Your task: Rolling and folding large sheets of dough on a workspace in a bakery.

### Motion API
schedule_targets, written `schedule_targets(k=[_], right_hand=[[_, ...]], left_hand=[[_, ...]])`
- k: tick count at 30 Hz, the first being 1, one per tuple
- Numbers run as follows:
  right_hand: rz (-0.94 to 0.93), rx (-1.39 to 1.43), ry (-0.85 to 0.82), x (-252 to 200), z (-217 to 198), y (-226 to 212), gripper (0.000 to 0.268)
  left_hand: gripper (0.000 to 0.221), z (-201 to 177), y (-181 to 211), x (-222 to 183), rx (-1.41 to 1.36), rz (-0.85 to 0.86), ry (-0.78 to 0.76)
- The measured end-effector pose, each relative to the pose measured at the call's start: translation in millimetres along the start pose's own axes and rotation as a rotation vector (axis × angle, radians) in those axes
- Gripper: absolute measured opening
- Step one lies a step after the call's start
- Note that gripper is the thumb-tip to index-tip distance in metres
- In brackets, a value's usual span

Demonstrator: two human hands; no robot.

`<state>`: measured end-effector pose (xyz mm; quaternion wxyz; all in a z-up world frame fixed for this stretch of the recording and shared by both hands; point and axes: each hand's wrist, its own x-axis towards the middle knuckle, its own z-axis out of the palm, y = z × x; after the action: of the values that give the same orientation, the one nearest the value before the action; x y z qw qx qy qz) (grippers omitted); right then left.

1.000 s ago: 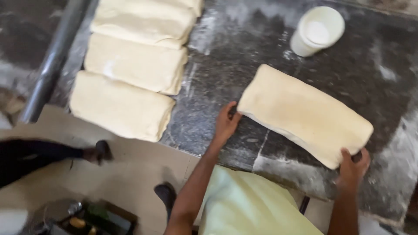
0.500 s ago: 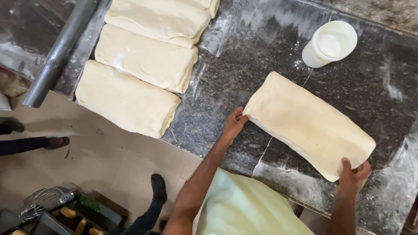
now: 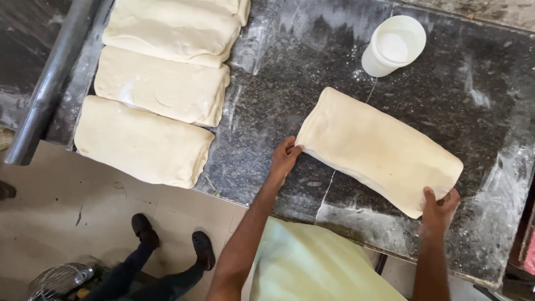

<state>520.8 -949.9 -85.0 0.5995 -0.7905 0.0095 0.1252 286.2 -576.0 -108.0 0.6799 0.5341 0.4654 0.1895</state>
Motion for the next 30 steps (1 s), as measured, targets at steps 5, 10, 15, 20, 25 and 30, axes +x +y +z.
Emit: schedule_targets(k=[5,10,15,20,25,30], right_hand=[[0.086,-0.02,0.031,-6,5,-15,0.072],[-0.021,0.042,-0.008,1,-1,7,0.068],[-0.033,-0.042,0.024,6,-3,10,0.067],[0.243,0.003,0.119,43,-20,25,0.059],[0.545,0.231,0.045,21,18,-86,0.051],[0.138,0.111,-0.147,9,-16,-47,0.048]], left_hand=[[0.062,-3,26,-11,0.01,-0.087,-0.043],[0.059,-3,12,-5,-0.038,-0.062,-0.034],[0.06,1,19,-5,-0.002,-0.075,-0.021],[0.066,16,62,-8,0.075,-0.15,0.013],[0.053,40,76,-9,-0.15,-0.023,-0.229],[0.06,43,66,-22,-0.142,0.053,-0.266]])
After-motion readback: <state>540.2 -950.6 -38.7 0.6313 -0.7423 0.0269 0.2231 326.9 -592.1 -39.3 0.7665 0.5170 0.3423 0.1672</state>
